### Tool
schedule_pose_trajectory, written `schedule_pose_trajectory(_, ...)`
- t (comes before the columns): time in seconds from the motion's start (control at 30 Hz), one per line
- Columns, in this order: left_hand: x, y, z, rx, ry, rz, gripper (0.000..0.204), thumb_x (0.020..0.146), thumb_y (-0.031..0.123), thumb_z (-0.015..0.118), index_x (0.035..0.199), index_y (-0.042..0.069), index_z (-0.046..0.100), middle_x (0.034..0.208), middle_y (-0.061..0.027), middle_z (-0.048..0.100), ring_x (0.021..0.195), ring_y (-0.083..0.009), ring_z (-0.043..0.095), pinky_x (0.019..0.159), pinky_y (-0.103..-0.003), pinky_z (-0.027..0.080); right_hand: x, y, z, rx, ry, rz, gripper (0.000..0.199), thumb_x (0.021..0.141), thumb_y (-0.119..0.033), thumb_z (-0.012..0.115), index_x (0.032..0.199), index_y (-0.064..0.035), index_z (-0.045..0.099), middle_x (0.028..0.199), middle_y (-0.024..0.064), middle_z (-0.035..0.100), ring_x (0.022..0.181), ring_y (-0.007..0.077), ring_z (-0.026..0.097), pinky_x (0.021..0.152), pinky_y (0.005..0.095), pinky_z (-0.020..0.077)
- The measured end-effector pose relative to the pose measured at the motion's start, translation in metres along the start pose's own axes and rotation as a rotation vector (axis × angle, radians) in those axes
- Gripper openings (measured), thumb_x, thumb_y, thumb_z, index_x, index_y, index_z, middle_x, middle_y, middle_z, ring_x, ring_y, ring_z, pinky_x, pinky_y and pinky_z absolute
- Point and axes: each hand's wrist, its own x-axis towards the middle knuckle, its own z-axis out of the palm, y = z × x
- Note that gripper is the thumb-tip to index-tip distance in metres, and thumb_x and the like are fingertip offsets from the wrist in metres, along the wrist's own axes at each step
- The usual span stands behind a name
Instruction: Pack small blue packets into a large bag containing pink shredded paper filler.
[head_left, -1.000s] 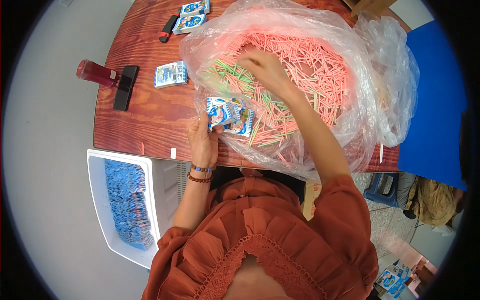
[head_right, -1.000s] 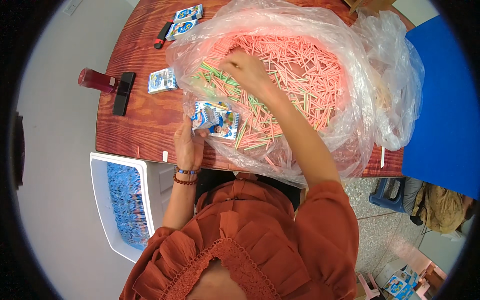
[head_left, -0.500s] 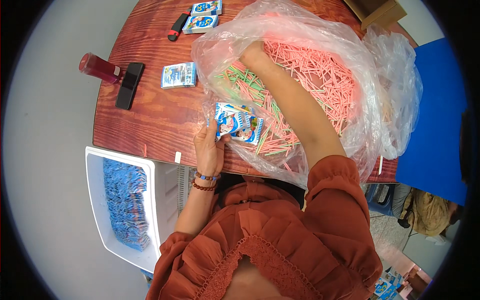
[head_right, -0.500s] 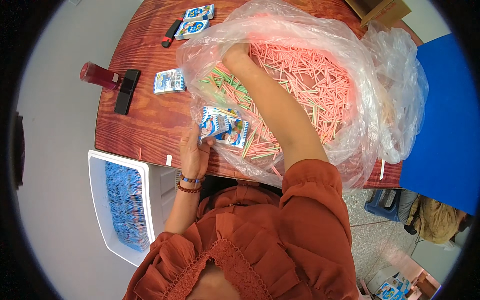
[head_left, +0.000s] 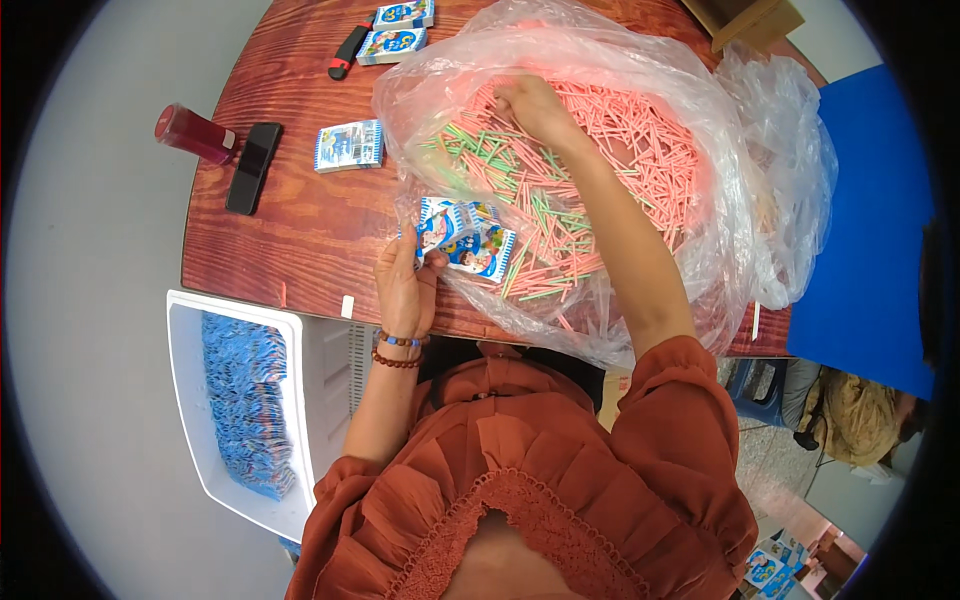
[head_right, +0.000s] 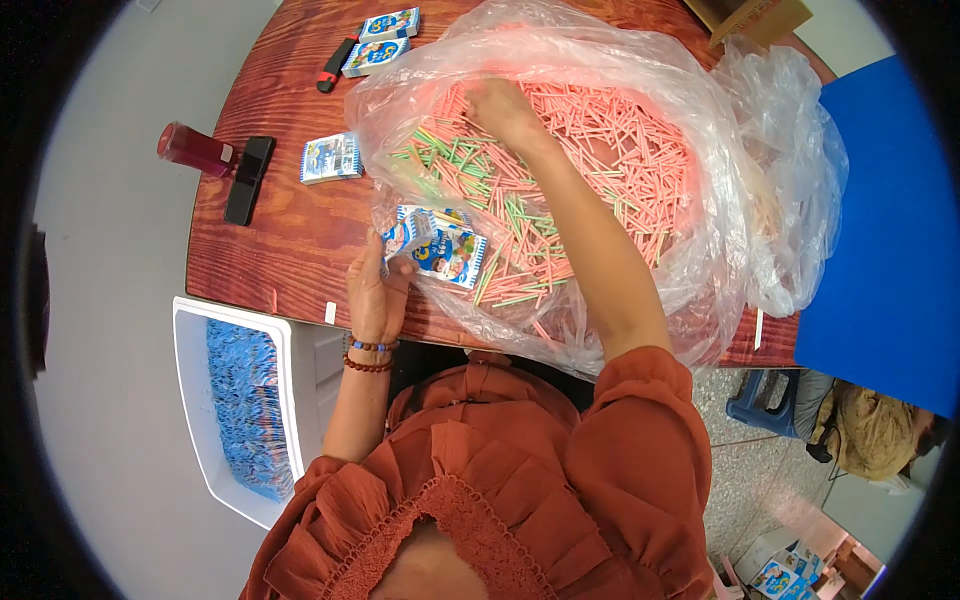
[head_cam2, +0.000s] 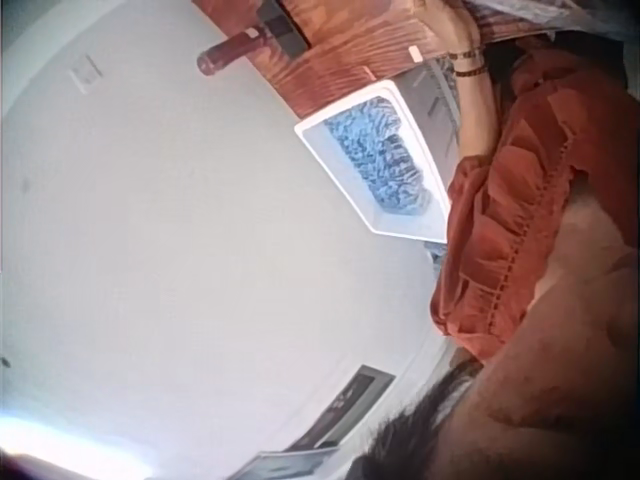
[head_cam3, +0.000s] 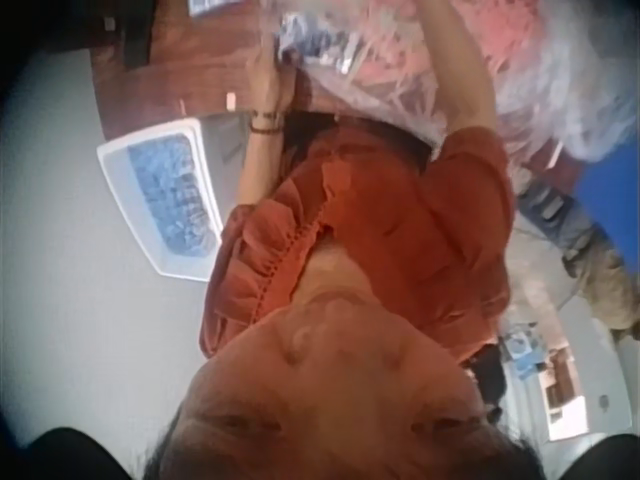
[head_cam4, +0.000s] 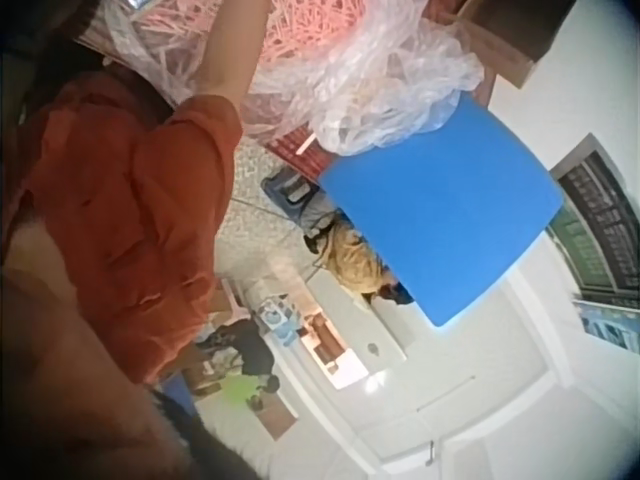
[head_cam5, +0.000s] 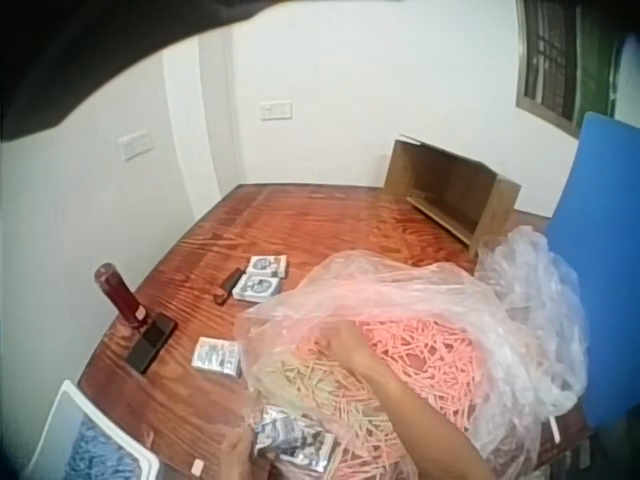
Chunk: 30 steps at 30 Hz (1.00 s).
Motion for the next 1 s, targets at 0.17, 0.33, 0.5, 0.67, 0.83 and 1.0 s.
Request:
schedule_pose_trajectory(0.17,0.015,-0.013,-0.001,-0.032,-0.048,0.042,0.026,0.098,0.024,0.055,0.088,0.003,0.065,0.085,-0.0033,0.065,0.069,-0.0105,0.055,0.064,-0.025,0.047,-0.085,-0.011,-0.009,1.005,-0.080,0.129,0.023,0.100,-0.019,0.046,0.108,-0.0039,0.061,0.107,0.0124,0.066,0.100,0.0196,0.063,0.084,0.0347,0.0519)
schedule_pose_trajectory(0.33,0.026,-0.030,0.017,-0.057,-0.047,0.038,0.025,0.098,0.025,0.055,0.090,0.003,0.065,0.089,-0.0044,0.067,0.076,-0.0117,0.060,0.068,-0.027,0.051,-0.132,-0.029,-0.005,1.153,0.102,0.022,0.027,0.100,-0.017,0.042,0.112,0.0019,0.058,0.112,0.0157,0.064,0.113,0.0229,0.056,0.100,0.0404,0.0406)
schedule_pose_trajectory(0.5,0.019,-0.037,0.046,-0.026,0.040,0.156,0.025,0.098,0.026,0.055,0.095,0.004,0.064,0.090,-0.0026,0.067,0.079,-0.0113,0.062,0.070,-0.028,0.051,-0.155,-0.058,0.007,1.095,0.349,-0.156,0.027,0.100,-0.014,0.039,0.110,0.0019,0.058,0.113,0.0149,0.064,0.112,0.0220,0.056,0.102,0.0390,0.0369)
schedule_pose_trajectory(0.67,0.016,-0.038,0.051,-0.028,0.073,0.247,0.023,0.098,0.024,0.054,0.092,0.004,0.064,0.086,-0.0011,0.065,0.079,-0.0081,0.061,0.067,-0.025,0.051,-0.172,-0.087,0.014,0.992,0.471,-0.077,0.027,0.102,-0.018,0.039,0.113,0.0032,0.052,0.114,0.0133,0.063,0.109,0.0175,0.056,0.101,0.0337,0.0377)
schedule_pose_trajectory(0.83,0.014,-0.040,0.059,-0.010,0.103,0.350,0.024,0.098,0.022,0.055,0.084,0.005,0.063,0.077,0.0033,0.059,0.068,-0.0024,0.050,0.058,-0.021,0.043,-0.168,-0.090,0.030,0.943,0.519,-0.113,0.029,0.103,-0.020,0.040,0.118,0.0044,0.046,0.117,0.0125,0.062,0.105,0.0156,0.056,0.097,0.0304,0.0404)
schedule_pose_trajectory(1.0,0.017,-0.045,0.053,0.074,0.125,0.439,0.021,0.097,0.019,0.057,0.082,0.006,0.062,0.073,0.0062,0.054,0.064,-0.0012,0.043,0.053,-0.020,0.034,-0.166,-0.093,0.039,0.960,0.557,-0.095,0.027,0.101,-0.017,0.041,0.116,0.0032,0.052,0.120,0.0107,0.061,0.113,0.0158,0.053,0.104,0.0326,0.0343)
